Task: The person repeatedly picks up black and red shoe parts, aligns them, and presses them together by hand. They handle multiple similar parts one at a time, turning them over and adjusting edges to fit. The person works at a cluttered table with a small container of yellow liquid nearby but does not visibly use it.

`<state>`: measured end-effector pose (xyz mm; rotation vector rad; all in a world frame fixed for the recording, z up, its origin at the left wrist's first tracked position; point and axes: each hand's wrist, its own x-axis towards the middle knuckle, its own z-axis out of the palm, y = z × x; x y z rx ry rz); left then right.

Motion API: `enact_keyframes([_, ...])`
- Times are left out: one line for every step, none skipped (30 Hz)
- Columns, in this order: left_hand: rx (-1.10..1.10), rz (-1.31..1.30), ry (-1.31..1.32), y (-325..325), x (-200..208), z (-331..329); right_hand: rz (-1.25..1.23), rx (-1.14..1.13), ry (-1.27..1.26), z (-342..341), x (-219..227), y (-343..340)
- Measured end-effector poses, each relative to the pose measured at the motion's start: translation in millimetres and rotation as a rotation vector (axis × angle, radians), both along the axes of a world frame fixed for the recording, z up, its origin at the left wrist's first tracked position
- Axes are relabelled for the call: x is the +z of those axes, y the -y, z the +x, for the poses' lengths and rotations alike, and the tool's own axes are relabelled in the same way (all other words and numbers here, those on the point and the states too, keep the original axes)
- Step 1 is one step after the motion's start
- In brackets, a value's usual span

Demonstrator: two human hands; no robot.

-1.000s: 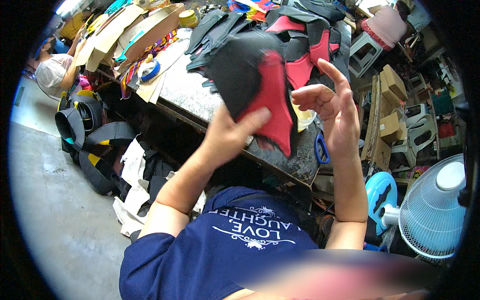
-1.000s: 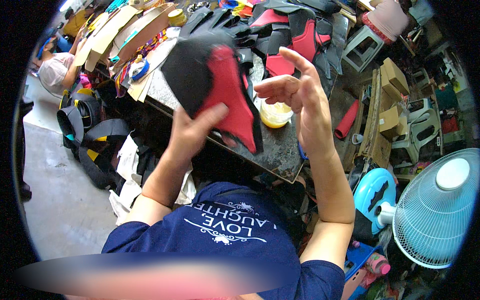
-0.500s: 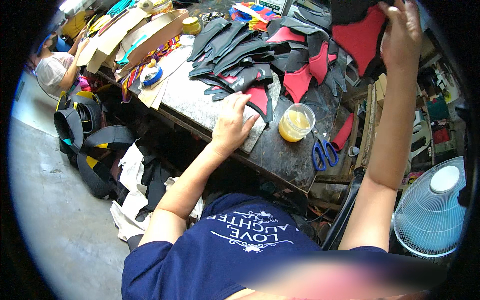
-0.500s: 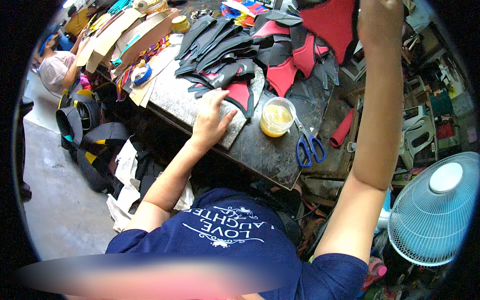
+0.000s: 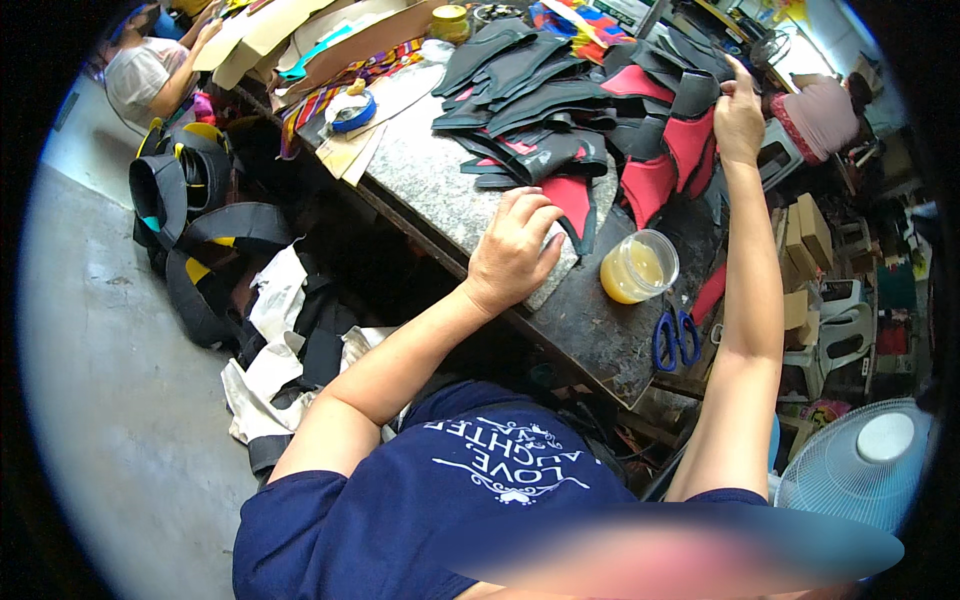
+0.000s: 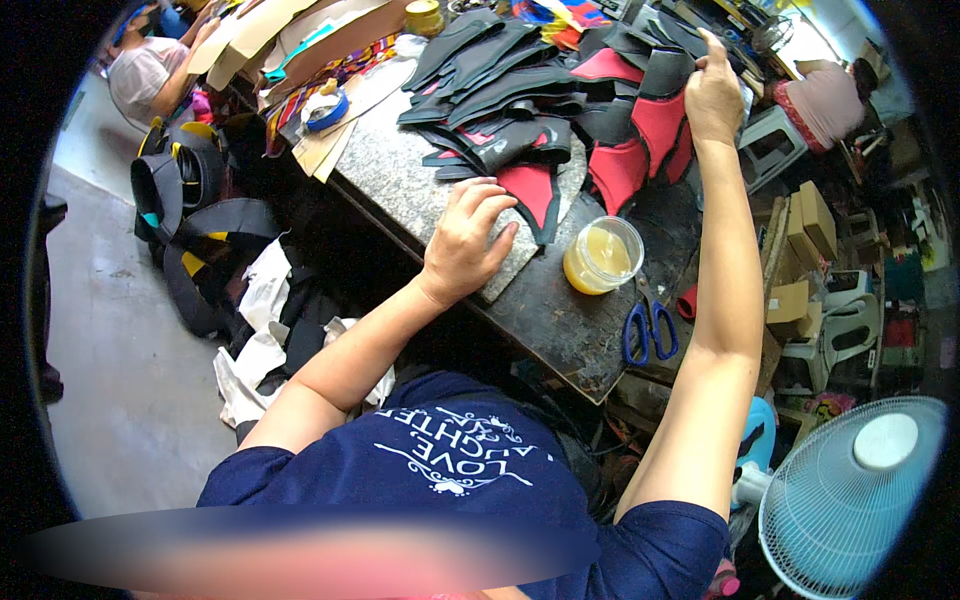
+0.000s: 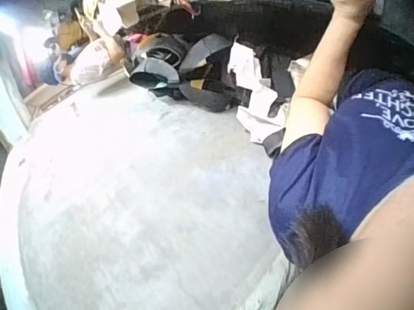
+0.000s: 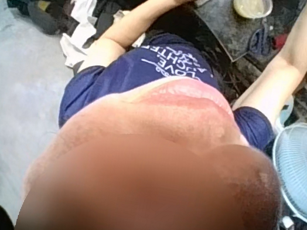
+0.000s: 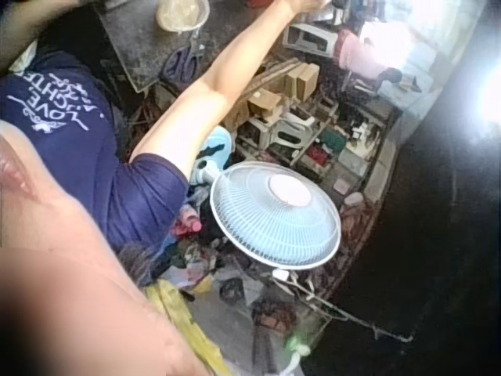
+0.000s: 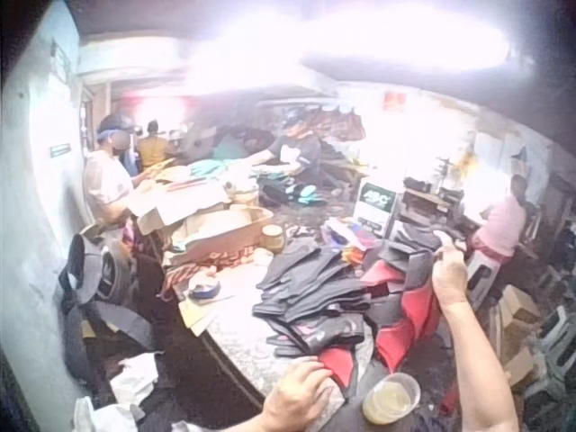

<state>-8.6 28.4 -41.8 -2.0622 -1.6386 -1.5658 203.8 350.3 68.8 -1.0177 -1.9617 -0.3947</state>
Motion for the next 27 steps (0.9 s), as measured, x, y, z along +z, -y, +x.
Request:
enact_keyframes([0.000,-0.002,-0.006,0,0,0,0.080,0.014,-0.020,-4,3,10])
enact_keyframes([-0.002,-0.004,-0.011,0,1,0,0.034,0.031,-0.005,-6,7,20])
enact_keyframes([-0.006,-0.005,-0.014,0,1,0,0.158,0.034,0.039,-12,8,29])
enact_keyframes([-0.003,-0.011,-0.007,1,1,0,0.290,0.047,0.097,-19,5,36])
enact_keyframes([0.000,-0.014,-0.001,1,1,0,0.244,0.064,0.196,-23,1,43])
enact_keyframes([-0.001,-0.015,0.002,1,1,0,0.201,0.114,0.283,-29,-7,45])
enact_keyframes([0.003,-0.014,0.003,1,1,0,0.205,0.108,0.349,-32,-15,44])
enact_keyframes([0.002,-0.011,-0.001,1,0,0,0.234,0.080,0.473,-36,-25,40])
enact_keyframes([0.002,-0.010,-0.003,1,0,0,0.120,0.093,0.414,-37,-31,32])
enact_keyframes([0.002,-0.020,-0.005,1,0,0,0.050,0.048,0.354,-38,-37,23])
enact_keyframes([0.004,-0.029,-0.007,1,-1,0,0.064,0.034,0.363,-39,-43,15])
enact_keyframes([0.007,-0.035,-0.008,0,-1,-1,0.076,-0.025,0.356,-40,-47,6])
enact_keyframes([0.000,-0.015,-0.008,0,-2,-1,0.016,-0.072,0.395,-42,-51,0])
enact_keyframes([0.000,-0.020,-0.007,0,-1,-1,-0.008,-0.061,0.396,-42,-54,-4])
enact_keyframes([0.001,-0.012,-0.013,0,-1,-2,-0.030,-0.074,0.394,-43,-54,-9])
enact_keyframes([0.003,-0.003,-0.014,0,-1,-2,-0.096,-0.104,0.430,-42,-53,-11])
enact_keyframes([0.008,-0.001,-0.019,0,-1,-2,-0.153,-0.053,0.326,-42,-51,-12])
enact_keyframes([0.012,0.005,-0.025,1,-1,-2,-0.153,0.032,0.197,-41,-47,-12])
enact_keyframes([0.014,0.006,-0.018,1,-1,-2,-0.155,0.095,0.125,-38,-42,-12])
enact_keyframes([0.011,-0.002,-0.014,2,-1,-2,-0.161,0.151,0.035,-34,-35,-11])
enact_keyframes([0.012,-0.004,-0.006,3,-1,-1,-0.156,0.213,-0.030,-32,-28,-11])
enact_keyframes([0.010,-0.006,0.001,3,0,-1,-0.121,0.247,-0.018,-27,-20,-9])
enact_keyframes([0.008,-0.009,0.013,3,0,0,-0.109,0.276,0.001,-25,-13,-6])
enact_keyframes([0.005,-0.007,0.017,3,0,0,-0.096,0.309,0.015,-22,-6,-2])
enact_keyframes([0.005,-0.004,0.026,3,0,0,-0.176,0.371,-0.058,-20,-1,5])
enact_keyframes([0.007,0.000,0.035,3,-1,-1,-0.226,0.409,-0.088,-19,3,14])
enact_keyframes([0.005,0.024,0.033,3,-1,-2,-0.281,0.448,-0.128,-18,7,25])
